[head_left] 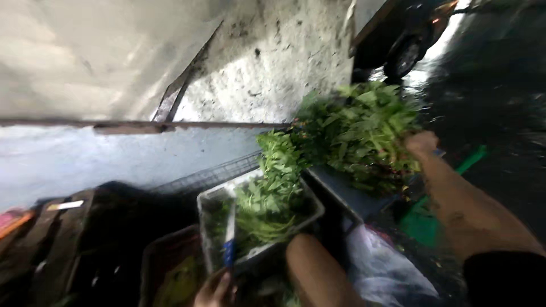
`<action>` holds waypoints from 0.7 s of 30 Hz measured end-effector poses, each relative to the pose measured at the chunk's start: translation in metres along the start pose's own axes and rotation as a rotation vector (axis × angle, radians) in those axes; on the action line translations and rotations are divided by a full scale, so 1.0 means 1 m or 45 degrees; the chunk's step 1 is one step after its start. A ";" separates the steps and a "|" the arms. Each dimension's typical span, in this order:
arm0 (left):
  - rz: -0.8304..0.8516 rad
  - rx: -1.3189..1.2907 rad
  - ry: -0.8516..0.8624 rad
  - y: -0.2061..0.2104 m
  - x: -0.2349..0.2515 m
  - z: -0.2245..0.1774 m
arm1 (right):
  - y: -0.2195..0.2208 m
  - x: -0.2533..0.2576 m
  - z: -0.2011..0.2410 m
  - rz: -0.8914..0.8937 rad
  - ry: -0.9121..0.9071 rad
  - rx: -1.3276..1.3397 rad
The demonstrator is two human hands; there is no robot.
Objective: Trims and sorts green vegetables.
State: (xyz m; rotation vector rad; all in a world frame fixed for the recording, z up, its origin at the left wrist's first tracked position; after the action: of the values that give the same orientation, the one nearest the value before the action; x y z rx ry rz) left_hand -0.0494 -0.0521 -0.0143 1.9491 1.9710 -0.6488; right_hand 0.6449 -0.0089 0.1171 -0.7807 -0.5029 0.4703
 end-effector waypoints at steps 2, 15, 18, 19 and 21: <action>-0.010 -0.020 0.020 0.004 -0.004 -0.013 | 0.001 -0.020 0.016 -0.126 -0.077 -0.039; -0.308 -0.142 0.216 -0.002 0.124 -0.066 | 0.226 -0.316 0.212 1.354 -1.018 0.029; -0.359 -0.130 0.219 -0.005 0.121 -0.064 | 0.272 -0.345 0.227 1.669 -0.968 -0.517; -0.328 -0.067 0.245 -0.004 0.119 -0.067 | 0.281 -0.345 0.230 1.723 -0.952 -0.626; -0.262 0.056 0.282 -0.004 0.117 -0.074 | 0.285 -0.329 0.237 1.694 -0.991 -0.603</action>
State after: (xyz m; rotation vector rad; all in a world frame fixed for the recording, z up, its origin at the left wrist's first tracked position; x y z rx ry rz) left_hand -0.0507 0.0865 -0.0095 1.9322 2.3328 -0.5479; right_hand 0.1886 0.1085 -0.0368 -1.3428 -0.7788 1.9901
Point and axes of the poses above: each hand's wrist, its own x-axis towards the middle knuckle, its own y-axis out of the palm, z = x × y, the point moved 4 cm from there along x, towards the middle knuckle, and after that the axes turned 13 degrees about -y, right-handed, at the moved point
